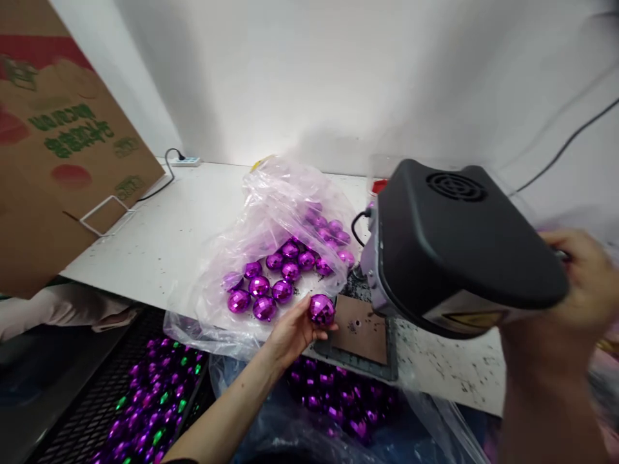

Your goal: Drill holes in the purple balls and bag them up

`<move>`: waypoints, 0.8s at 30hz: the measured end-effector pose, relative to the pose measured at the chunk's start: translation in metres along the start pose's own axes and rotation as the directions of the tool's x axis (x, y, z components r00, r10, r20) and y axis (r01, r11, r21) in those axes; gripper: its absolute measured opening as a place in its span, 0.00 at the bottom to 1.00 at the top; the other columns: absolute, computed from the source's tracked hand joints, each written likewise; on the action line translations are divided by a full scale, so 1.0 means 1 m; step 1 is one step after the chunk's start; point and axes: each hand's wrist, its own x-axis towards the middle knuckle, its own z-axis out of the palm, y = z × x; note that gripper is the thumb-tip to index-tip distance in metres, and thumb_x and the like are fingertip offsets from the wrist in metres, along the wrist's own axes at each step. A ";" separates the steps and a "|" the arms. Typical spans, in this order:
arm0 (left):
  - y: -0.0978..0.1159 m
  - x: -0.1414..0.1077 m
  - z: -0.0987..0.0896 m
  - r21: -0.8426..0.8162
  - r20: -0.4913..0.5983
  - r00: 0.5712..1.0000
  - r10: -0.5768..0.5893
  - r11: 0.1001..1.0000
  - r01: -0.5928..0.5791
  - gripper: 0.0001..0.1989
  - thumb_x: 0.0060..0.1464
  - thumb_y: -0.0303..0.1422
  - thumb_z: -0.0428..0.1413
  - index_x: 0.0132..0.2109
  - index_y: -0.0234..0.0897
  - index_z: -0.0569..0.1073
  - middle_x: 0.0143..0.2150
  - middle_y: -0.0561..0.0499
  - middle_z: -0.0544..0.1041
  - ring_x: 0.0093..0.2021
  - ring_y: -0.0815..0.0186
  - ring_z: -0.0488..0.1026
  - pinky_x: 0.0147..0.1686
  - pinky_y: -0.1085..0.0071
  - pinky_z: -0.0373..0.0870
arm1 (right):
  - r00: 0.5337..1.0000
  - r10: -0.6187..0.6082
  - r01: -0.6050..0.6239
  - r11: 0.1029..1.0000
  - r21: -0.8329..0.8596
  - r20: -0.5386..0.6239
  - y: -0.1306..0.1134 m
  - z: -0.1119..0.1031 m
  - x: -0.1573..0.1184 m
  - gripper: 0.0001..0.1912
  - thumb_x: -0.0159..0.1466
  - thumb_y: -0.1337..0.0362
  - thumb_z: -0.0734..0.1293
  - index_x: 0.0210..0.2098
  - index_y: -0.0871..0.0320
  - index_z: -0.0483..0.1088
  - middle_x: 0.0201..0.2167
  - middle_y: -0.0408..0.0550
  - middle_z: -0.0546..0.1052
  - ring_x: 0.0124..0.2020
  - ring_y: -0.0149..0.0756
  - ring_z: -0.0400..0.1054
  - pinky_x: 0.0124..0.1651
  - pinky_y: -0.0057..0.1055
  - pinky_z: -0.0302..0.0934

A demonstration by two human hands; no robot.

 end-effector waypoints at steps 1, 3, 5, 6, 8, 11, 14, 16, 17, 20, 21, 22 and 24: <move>-0.002 0.000 0.003 0.019 0.016 1.000 -0.026 0.999 0.026 0.24 0.57 0.52 0.61 0.45 0.33 0.75 0.36 0.46 0.79 0.31 0.64 0.77 0.27 0.73 0.71 | 1.000 0.007 -0.007 1.000 0.001 -0.003 -0.003 0.001 0.000 0.09 0.58 0.61 0.63 0.25 0.60 0.66 0.20 0.40 0.63 0.22 0.24 0.54 0.27 0.27 0.46; -0.007 -0.001 0.011 0.054 0.026 0.998 -0.054 0.997 0.052 0.25 0.57 0.53 0.61 0.45 0.33 0.76 0.35 0.46 0.78 0.29 0.67 0.75 0.26 0.74 0.70 | 1.000 0.016 -0.016 1.000 0.024 0.008 -0.007 0.004 0.000 0.09 0.58 0.61 0.63 0.25 0.60 0.65 0.20 0.39 0.63 0.23 0.23 0.54 0.27 0.26 0.45; -0.010 -0.002 0.016 0.104 0.029 0.999 -0.038 0.994 0.035 0.23 0.55 0.49 0.64 0.49 0.36 0.77 0.38 0.47 0.78 0.32 0.68 0.75 0.28 0.75 0.70 | 1.000 0.010 -0.010 0.999 0.044 0.011 -0.008 0.006 0.000 0.10 0.59 0.60 0.63 0.25 0.60 0.65 0.20 0.39 0.63 0.24 0.22 0.54 0.28 0.26 0.46; -0.012 -0.001 0.018 0.143 0.034 0.999 -0.020 0.990 0.015 0.23 0.55 0.46 0.65 0.51 0.37 0.76 0.41 0.47 0.78 0.35 0.67 0.75 0.30 0.75 0.70 | 1.000 0.004 -0.005 0.999 0.053 0.014 -0.008 0.006 0.000 0.10 0.59 0.60 0.63 0.26 0.60 0.65 0.21 0.39 0.63 0.24 0.22 0.54 0.28 0.25 0.46; -0.013 0.000 0.020 0.248 0.045 0.999 0.022 0.968 -0.032 0.23 0.54 0.41 0.66 0.55 0.39 0.75 0.48 0.46 0.78 0.42 0.64 0.75 0.34 0.74 0.72 | 1.000 0.005 -0.006 0.998 0.068 0.020 -0.008 0.005 0.000 0.10 0.59 0.60 0.63 0.26 0.60 0.65 0.21 0.38 0.62 0.24 0.22 0.53 0.28 0.25 0.46; -0.012 0.004 0.020 0.375 0.053 0.997 0.064 0.924 -0.080 0.25 0.54 0.41 0.67 0.57 0.39 0.74 0.55 0.44 0.75 0.51 0.58 0.72 0.38 0.72 0.72 | 0.999 0.006 -0.008 0.998 0.067 0.035 -0.007 0.003 0.000 0.11 0.60 0.60 0.64 0.25 0.60 0.63 0.20 0.38 0.60 0.23 0.21 0.51 0.28 0.25 0.45; -0.009 0.008 0.022 0.431 0.083 0.993 0.081 0.896 -0.109 0.27 0.53 0.43 0.66 0.58 0.39 0.73 0.56 0.43 0.74 0.52 0.57 0.71 0.38 0.71 0.72 | 0.999 -0.006 0.004 0.999 0.053 0.036 -0.008 0.002 0.001 0.12 0.61 0.60 0.63 0.25 0.60 0.63 0.20 0.37 0.60 0.23 0.21 0.51 0.28 0.25 0.45; -0.009 0.011 0.025 0.469 0.112 0.989 0.098 0.872 -0.139 0.27 0.53 0.43 0.66 0.58 0.39 0.72 0.54 0.44 0.75 0.51 0.58 0.72 0.39 0.70 0.72 | 0.999 -0.006 0.004 0.999 0.043 0.033 -0.008 0.002 0.001 0.11 0.61 0.61 0.63 0.25 0.61 0.63 0.20 0.38 0.61 0.24 0.21 0.52 0.28 0.25 0.45; -0.010 0.013 0.027 0.488 0.126 0.985 0.118 0.857 -0.165 0.27 0.53 0.43 0.66 0.58 0.39 0.72 0.53 0.45 0.76 0.50 0.58 0.72 0.40 0.69 0.72 | 0.999 -0.005 0.004 0.999 0.040 0.033 -0.008 0.003 0.001 0.11 0.61 0.61 0.63 0.25 0.61 0.63 0.21 0.38 0.61 0.24 0.21 0.52 0.29 0.25 0.46; -0.018 0.020 0.028 0.576 0.154 0.959 0.236 0.768 -0.282 0.28 0.55 0.42 0.64 0.60 0.40 0.69 0.56 0.45 0.75 0.54 0.56 0.72 0.52 0.62 0.70 | 0.999 0.007 -0.009 0.999 0.052 0.038 -0.008 0.003 0.001 0.11 0.60 0.61 0.63 0.25 0.61 0.63 0.21 0.38 0.61 0.24 0.21 0.52 0.29 0.25 0.46; -0.022 0.022 0.027 0.625 0.164 0.944 0.286 0.710 -0.323 0.29 0.56 0.41 0.64 0.61 0.40 0.69 0.57 0.44 0.74 0.56 0.55 0.71 0.56 0.59 0.68 | 0.999 0.014 -0.016 0.998 0.061 0.041 -0.008 0.003 0.001 0.11 0.60 0.61 0.63 0.25 0.61 0.63 0.21 0.38 0.61 0.24 0.21 0.52 0.29 0.25 0.46; -0.025 0.024 0.026 0.680 0.178 0.926 0.332 0.639 -0.360 0.29 0.56 0.41 0.64 0.62 0.40 0.68 0.59 0.44 0.74 0.58 0.53 0.70 0.60 0.56 0.65 | 0.999 0.020 -0.023 0.997 0.070 0.043 -0.008 0.003 0.000 0.11 0.60 0.61 0.63 0.25 0.61 0.62 0.21 0.38 0.60 0.24 0.21 0.52 0.28 0.25 0.46; -0.032 0.028 0.024 0.778 0.226 0.890 0.396 0.477 -0.409 0.27 0.57 0.40 0.63 0.62 0.40 0.69 0.60 0.44 0.73 0.61 0.52 0.68 0.63 0.53 0.62 | 0.999 0.023 -0.027 0.997 0.078 0.043 -0.009 0.004 0.001 0.11 0.60 0.60 0.63 0.25 0.61 0.62 0.21 0.38 0.60 0.24 0.21 0.52 0.28 0.25 0.45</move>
